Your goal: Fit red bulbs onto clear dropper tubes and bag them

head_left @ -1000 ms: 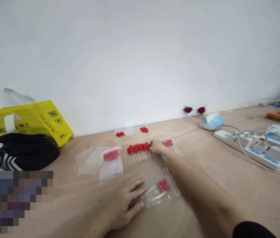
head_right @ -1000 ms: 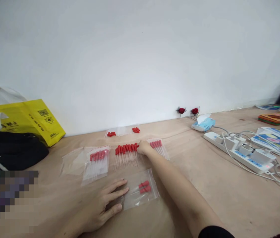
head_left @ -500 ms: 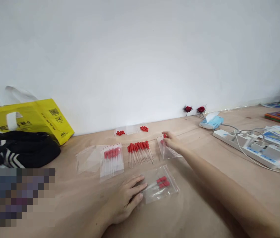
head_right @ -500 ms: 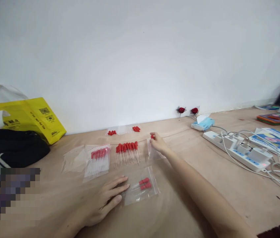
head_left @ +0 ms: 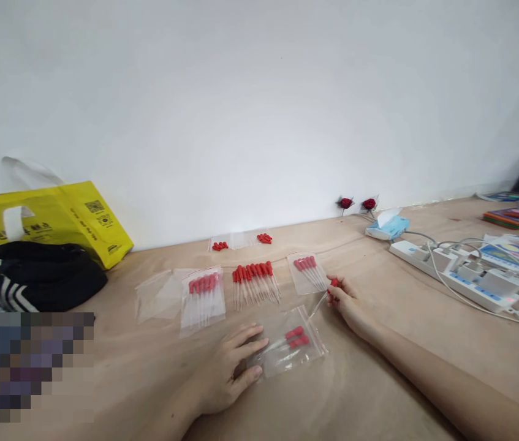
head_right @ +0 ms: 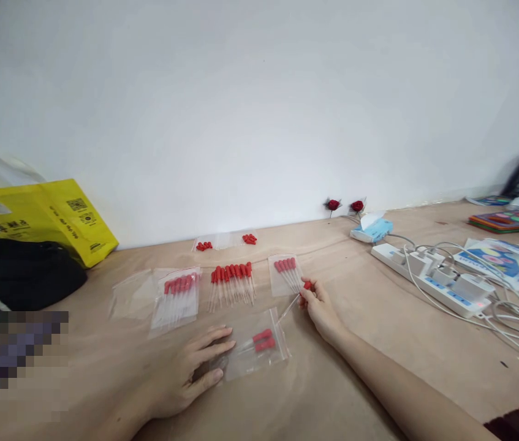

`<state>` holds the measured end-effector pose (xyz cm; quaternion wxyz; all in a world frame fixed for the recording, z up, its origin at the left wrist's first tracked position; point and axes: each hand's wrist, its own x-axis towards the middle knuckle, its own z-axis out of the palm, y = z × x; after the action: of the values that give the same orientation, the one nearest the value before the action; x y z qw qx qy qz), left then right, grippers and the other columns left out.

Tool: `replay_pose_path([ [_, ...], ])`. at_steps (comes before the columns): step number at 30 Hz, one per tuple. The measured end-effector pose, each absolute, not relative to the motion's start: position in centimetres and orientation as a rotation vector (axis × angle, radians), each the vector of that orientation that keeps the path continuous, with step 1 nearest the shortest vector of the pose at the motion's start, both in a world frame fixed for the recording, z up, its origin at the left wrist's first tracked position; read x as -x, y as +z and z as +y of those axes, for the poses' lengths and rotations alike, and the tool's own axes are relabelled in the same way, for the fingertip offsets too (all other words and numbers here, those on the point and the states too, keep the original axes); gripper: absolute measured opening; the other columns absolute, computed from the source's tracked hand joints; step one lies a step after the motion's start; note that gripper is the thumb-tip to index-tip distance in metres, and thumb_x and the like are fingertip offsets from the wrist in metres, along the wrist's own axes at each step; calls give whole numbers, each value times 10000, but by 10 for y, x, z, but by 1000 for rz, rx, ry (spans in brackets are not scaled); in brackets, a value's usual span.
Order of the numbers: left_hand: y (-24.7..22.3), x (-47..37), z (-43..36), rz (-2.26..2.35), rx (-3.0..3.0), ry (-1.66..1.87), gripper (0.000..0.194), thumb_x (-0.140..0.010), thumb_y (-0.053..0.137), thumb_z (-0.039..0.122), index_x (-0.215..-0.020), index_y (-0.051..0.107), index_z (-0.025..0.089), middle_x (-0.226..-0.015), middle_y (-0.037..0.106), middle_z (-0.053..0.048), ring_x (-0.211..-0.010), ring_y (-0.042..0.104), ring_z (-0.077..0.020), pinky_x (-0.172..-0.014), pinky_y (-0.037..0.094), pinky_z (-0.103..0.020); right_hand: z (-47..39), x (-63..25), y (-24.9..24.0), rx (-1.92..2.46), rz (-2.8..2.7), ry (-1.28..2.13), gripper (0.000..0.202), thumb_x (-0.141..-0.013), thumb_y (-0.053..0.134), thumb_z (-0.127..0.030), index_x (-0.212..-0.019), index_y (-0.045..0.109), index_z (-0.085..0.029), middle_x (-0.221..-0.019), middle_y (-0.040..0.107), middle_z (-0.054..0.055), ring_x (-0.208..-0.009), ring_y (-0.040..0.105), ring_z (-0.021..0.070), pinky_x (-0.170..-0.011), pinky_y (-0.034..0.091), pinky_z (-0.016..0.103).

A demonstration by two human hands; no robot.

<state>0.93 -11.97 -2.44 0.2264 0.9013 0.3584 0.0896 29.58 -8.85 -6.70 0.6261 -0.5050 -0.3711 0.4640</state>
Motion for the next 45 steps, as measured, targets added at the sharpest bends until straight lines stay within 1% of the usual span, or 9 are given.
replay_pose_path([
  [8,-23,-8,-120,1023,-2442,224,514,-826,462,307,-1316,310,284,-1360,362,-31,-1250,293,-243,-1014,257,-475,-100,-287,-61,978,-691,1237,313,-617,634,-328,-850,451,-229,-641,494,-56,-551,541,94,-543,455,235],
  [15,-24,-7,-121,1013,-2447,244,517,-825,470,327,-1315,312,284,-1356,369,-29,-1245,300,-245,-1012,261,-472,-107,-280,-56,1037,-769,1289,311,-594,662,-326,-803,465,-206,-664,521,-45,-541,549,89,-546,467,237],
  [20,-23,-8,-121,1011,-2443,250,515,-825,468,328,-1314,315,281,-1356,370,-31,-1246,301,-250,-1012,262,-471,-114,-273,-51,1133,-1057,1344,327,-582,671,-376,-755,467,-188,-557,497,-79,-338,393,30,-328,296,161],
  [22,-23,-9,-121,1017,-2442,255,519,-820,474,318,-1313,317,280,-1357,368,-31,-1244,304,-248,-1012,265,-467,-113,-274,-50,1163,-1164,1382,327,-585,668,-393,-749,482,-181,-539,507,-80,-292,316,12,-288,219,153],
  [25,-24,-9,-121,1012,-2443,280,523,-811,486,305,-1308,323,292,-1352,377,-22,-1238,317,-245,-1013,269,-459,-111,-275,-53,1196,-1280,1424,316,-613,645,-426,-754,517,-174,-517,525,-71,-281,275,11,-277,180,152],
  [31,-23,-8,-121,1023,-2449,246,522,-824,472,336,-1317,311,280,-1359,366,-31,-1247,298,-249,-1015,259,-469,-109,-269,-63,1152,-1448,1451,295,-652,619,-436,-725,612,-149,-598,619,1,-446,496,77,-402,345,175],
  [36,-23,-9,-121,1009,-2449,259,511,-828,469,343,-1313,316,294,-1356,370,-22,-1245,305,-242,-1014,265,-467,-103,-271,-56,1261,-1534,1455,237,-679,579,-373,-641,614,-142,-477,562,-26,-340,424,61,-343,311,175],
  [40,-24,-8,-121,999,-2456,281,477,-812,492,323,-1276,388,292,-1348,383,-25,-1234,325,-246,-1008,283,-459,-79,-278,-45,1515,-1492,1174,81,-675,542,-223,-650,553,-147,-479,539,-48,-294,383,47,-305,271,165],
  [45,-21,-10,-121,1003,-2455,271,456,-804,501,312,-1252,422,295,-1344,389,-26,-1228,337,-250,-1000,289,-472,-31,-256,-37,1567,-1481,874,67,-646,581,-188,-630,525,-156,-558,552,-31,-485,515,82,-462,378,175],
])
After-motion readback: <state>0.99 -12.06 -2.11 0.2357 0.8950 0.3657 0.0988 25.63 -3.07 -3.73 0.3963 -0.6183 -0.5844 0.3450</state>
